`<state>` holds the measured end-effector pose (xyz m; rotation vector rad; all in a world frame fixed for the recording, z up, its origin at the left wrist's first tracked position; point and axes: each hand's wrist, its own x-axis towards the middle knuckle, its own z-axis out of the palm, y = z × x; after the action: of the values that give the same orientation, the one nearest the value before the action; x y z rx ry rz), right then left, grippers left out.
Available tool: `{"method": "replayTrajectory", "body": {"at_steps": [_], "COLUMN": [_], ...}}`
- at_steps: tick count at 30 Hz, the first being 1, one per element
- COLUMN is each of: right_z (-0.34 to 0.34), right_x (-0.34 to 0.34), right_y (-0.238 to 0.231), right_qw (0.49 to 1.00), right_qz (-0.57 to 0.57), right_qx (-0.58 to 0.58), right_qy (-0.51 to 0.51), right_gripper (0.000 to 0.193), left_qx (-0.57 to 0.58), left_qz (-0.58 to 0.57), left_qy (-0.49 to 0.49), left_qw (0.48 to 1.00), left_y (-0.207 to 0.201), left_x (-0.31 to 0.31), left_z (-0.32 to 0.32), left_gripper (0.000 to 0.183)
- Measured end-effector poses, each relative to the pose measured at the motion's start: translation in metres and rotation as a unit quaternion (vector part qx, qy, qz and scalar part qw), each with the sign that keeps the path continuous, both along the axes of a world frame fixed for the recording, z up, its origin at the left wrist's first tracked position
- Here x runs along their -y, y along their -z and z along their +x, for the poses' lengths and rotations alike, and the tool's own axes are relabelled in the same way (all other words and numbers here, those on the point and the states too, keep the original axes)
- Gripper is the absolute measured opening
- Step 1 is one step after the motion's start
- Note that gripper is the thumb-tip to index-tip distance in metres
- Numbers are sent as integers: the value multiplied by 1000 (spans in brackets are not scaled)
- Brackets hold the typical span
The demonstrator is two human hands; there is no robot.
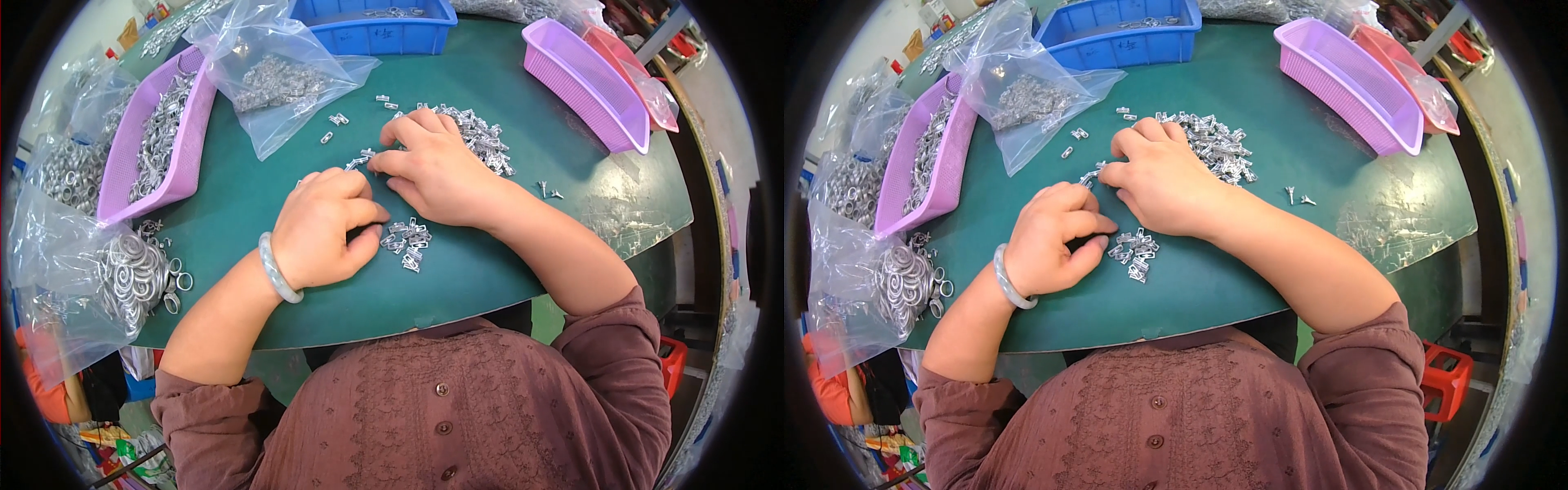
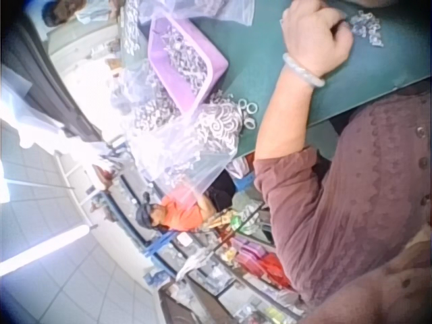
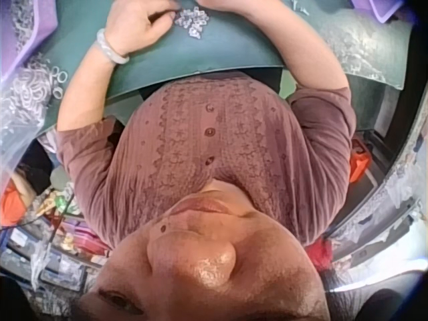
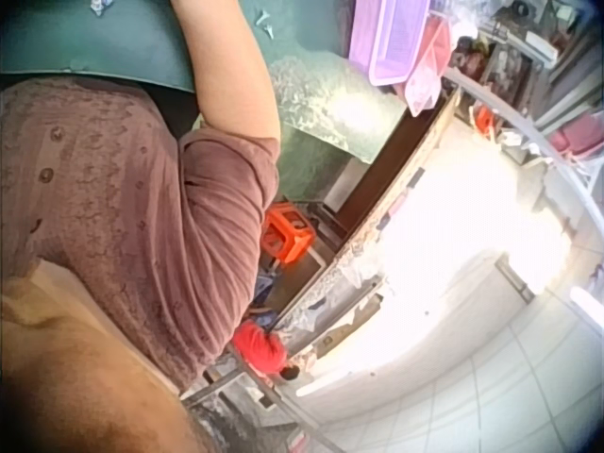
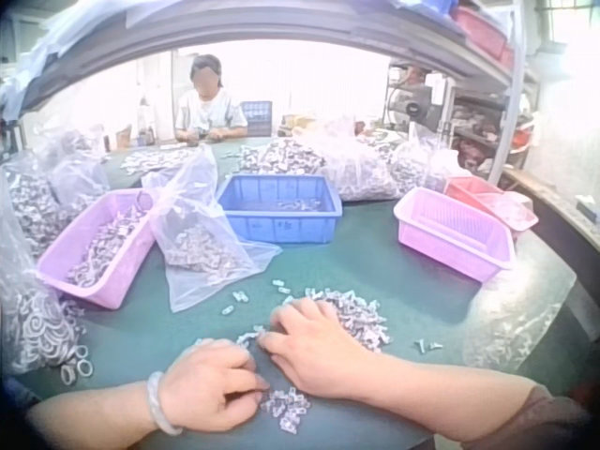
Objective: The person assembles metal clips by fitting small metal components together by hand and placing the assembled pieces into a pile on the table.
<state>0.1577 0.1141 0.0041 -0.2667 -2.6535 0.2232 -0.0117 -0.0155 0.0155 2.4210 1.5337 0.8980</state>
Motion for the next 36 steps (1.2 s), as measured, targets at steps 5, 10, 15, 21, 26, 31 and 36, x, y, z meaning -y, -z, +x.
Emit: {"method": "replayTrajectory", "body": {"at_steps": [5,10,15,21,26,31,36], "right_z": [9,9,6,6,3,3,8], "right_x": [-7,2,6,6,7,7,-1], "right_y": [-3,-12,-4,-2,-1,-2,-6], "right_qw": [999,996,999,997,993,991,994], "right_qz": [-46,-81,-38,-61,-74,-77,-83], "right_qx": [-3,28,3,-17,-48,-49,-43], "right_qy": [-27,-3,-16,-46,-83,-98,-51], "right_gripper": [14,10,10,8,10,13,18], "left_qx": [1,-44,-40,-7,-2,10,28], "left_qz": [17,32,41,0,-15,-5,-1], "left_qy": [-84,-136,-143,-100,-96,-93,-93], "left_qw": [996,989,988,995,995,996,995], "left_y": [3,6,6,3,5,8,9], "left_x": [-3,-4,-4,-2,-2,-2,-2], "left_z": [-7,-11,-9,-3,-2,-2,-1], "left_gripper": [13,15,16,19,13,9,9]}}
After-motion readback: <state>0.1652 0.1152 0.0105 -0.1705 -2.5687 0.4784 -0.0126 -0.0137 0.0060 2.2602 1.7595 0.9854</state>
